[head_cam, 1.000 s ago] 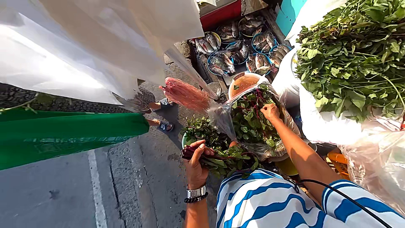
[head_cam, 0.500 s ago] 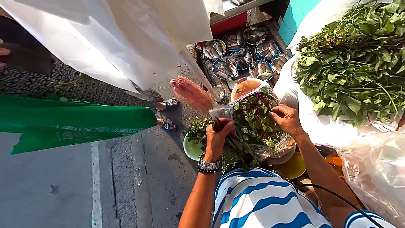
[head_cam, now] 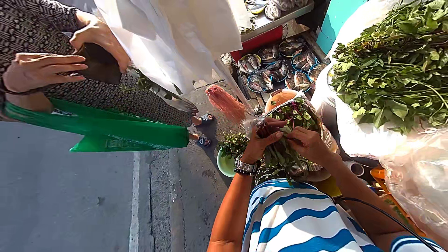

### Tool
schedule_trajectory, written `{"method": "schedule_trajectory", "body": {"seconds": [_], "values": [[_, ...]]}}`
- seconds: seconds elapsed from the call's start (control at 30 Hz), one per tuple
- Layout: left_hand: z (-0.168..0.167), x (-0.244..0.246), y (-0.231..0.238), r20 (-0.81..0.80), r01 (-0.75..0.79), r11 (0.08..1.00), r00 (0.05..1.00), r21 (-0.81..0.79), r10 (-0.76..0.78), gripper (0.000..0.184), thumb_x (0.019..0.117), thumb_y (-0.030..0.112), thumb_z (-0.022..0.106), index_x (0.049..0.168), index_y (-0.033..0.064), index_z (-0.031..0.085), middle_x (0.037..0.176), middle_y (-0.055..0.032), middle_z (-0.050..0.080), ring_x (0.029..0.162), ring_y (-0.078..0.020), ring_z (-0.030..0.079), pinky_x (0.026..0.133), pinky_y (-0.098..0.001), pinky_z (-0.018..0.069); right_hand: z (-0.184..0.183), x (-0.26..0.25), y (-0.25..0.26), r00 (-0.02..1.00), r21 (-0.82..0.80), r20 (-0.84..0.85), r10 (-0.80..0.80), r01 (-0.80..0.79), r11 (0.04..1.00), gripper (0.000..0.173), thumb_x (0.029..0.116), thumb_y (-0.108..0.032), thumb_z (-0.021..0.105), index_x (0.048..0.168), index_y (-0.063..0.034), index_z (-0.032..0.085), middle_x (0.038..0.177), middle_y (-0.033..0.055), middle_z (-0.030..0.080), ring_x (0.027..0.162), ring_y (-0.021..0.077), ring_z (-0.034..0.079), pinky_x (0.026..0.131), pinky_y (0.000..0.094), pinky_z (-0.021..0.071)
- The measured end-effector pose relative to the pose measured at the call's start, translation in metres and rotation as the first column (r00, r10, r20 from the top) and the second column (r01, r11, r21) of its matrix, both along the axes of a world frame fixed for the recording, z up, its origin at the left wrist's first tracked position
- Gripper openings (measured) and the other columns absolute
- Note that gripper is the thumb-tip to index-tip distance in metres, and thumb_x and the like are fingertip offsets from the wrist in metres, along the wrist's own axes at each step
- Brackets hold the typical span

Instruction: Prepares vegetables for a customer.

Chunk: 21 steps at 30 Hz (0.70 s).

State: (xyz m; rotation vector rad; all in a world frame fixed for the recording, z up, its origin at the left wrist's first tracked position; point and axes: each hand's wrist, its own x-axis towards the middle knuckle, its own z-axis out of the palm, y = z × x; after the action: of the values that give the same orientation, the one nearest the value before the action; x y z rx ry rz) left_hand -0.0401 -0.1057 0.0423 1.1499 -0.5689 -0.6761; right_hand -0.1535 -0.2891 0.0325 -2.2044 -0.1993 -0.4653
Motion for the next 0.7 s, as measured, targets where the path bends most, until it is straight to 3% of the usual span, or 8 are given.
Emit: {"method": "schedule_trajectory", "body": {"seconds": [0.07, 0.13, 0.2, 0.27, 0.33, 0.4, 0.57, 0.7], "values": [[-0.003, 0.001, 0.006, -0.016, -0.036, 0.999, 0.999, -0.011, 0.036, 0.032, 0.0894, 0.019, 0.077, 0.119, 0.0091, 0.071, 0.118, -0.0046, 0.071, 0.1, -0.0118, 0.068, 0.088, -0.0292, 0.0576, -0.002, 0.0, -0.013, 0.997, 0.018, -0.02, -0.079, 0.079, 0.997, 0.017, 0.0954, -0.011, 0.065, 0.1, 0.002, 0.075, 0.093, 0.0144, 0.072, 0.081, 0.0212, 0.07, 0.075, 0.0358, 0.0603], [-0.01, 0.005, 0.018, -0.089, -0.128, 0.992, 0.988, -0.015, 0.126, 0.033, 0.0906, 0.02, 0.077, 0.121, 0.0074, 0.071, 0.11, -0.0078, 0.073, 0.088, -0.0141, 0.07, 0.08, -0.0312, 0.0607, -0.013, 0.003, -0.04, 0.954, 0.014, -0.129, -0.27, 0.274, 0.962, 0.015, 0.0948, -0.009, 0.067, 0.099, 0.0035, 0.074, 0.093, 0.0168, 0.072, 0.081, 0.0264, 0.07, 0.076, 0.0443, 0.0594], [-0.015, 0.006, 0.035, -0.177, -0.235, 0.972, 0.957, -0.003, 0.231, 0.026, 0.0938, 0.021, 0.071, 0.115, 0.0063, 0.073, 0.101, -0.0114, 0.075, 0.084, -0.0178, 0.072, 0.077, -0.0334, 0.0619, -0.04, 0.012, -0.068, 0.815, -0.013, -0.381, -0.437, 0.468, 0.884, 0.017, 0.0969, -0.009, 0.067, 0.101, 0.0064, 0.072, 0.095, 0.0234, 0.071, 0.085, 0.0368, 0.07, 0.08, 0.0568, 0.0559], [-0.018, 0.004, 0.052, -0.263, -0.333, 0.943, 0.908, 0.015, 0.325, 0.017, 0.0972, 0.023, 0.063, 0.102, 0.0079, 0.071, 0.095, -0.0148, 0.076, 0.085, -0.0236, 0.075, 0.078, -0.0378, 0.0634, -0.079, 0.03, -0.091, 0.615, -0.097, -0.626, -0.479, 0.548, 0.831, 0.023, 0.1004, -0.014, 0.062, 0.108, 0.0066, 0.07, 0.101, 0.0276, 0.07, 0.088, 0.041, 0.071, 0.084, 0.0596, 0.057], [-0.023, 0.0, 0.066, -0.329, -0.419, 0.908, 0.854, 0.026, 0.403, 0.019, 0.0983, 0.027, 0.062, 0.092, 0.0099, 0.069, 0.087, -0.0138, 0.076, 0.082, -0.025, 0.076, 0.077, -0.0398, 0.0642, -0.117, 0.045, -0.101, 0.472, -0.178, -0.739, -0.481, 0.552, 0.815, 0.033, 0.1027, -0.019, 0.06, 0.118, 0.009, 0.067, 0.116, 0.0317, 0.067, 0.106, 0.045, 0.068, 0.096, 0.0602, 0.0527], [-0.03, -0.005, 0.079, -0.36, -0.467, 0.884, 0.822, 0.013, 0.44, 0.022, 0.0981, 0.028, 0.062, 0.086, 0.0107, 0.067, 0.079, -0.0101, 0.073, 0.075, -0.023, 0.074, 0.076, -0.0404, 0.064, -0.137, 0.052, -0.095, 0.407, -0.248, -0.768, -0.495, 0.524, 0.815, 0.044, 0.1038, -0.024, 0.059, 0.131, 0.0112, 0.06, 0.132, 0.0335, 0.06, 0.127, 0.047, 0.057, 0.109, 0.06, 0.0439], [-0.042, -0.015, 0.095, -0.378, -0.547, 0.835, 0.763, 0.054, 0.524, 0.023, 0.0993, 0.022, 0.057, 0.08, 0.0109, 0.065, 0.07, -0.007, 0.069, 0.069, -0.0199, 0.072, 0.073, -0.0381, 0.0633, -0.16, 0.068, -0.049, 0.405, -0.26, -0.809, -0.426, 0.404, 0.877, 0.047, 0.1043, -0.032, 0.059, 0.135, 0.0039, 0.059, 0.141, 0.0277, 0.055, 0.126, 0.0442, 0.058, 0.103, 0.0611, 0.0475], [-0.043, -0.014, 0.096, -0.392, -0.547, 0.836, 0.758, 0.055, 0.521, 0.02, 0.0965, 0.022, 0.063, 0.08, 0.0106, 0.066, 0.07, -0.0077, 0.07, 0.068, -0.0206, 0.072, 0.072, -0.0386, 0.0634, -0.162, 0.078, -0.052, 0.351, -0.235, -0.84, -0.414, 0.452, 0.861, 0.036, 0.1023, -0.022, 0.059, 0.131, 0.0001, 0.064, 0.136, 0.026, 0.06, 0.13, 0.0424, 0.057, 0.106, 0.0605, 0.0449]]}}
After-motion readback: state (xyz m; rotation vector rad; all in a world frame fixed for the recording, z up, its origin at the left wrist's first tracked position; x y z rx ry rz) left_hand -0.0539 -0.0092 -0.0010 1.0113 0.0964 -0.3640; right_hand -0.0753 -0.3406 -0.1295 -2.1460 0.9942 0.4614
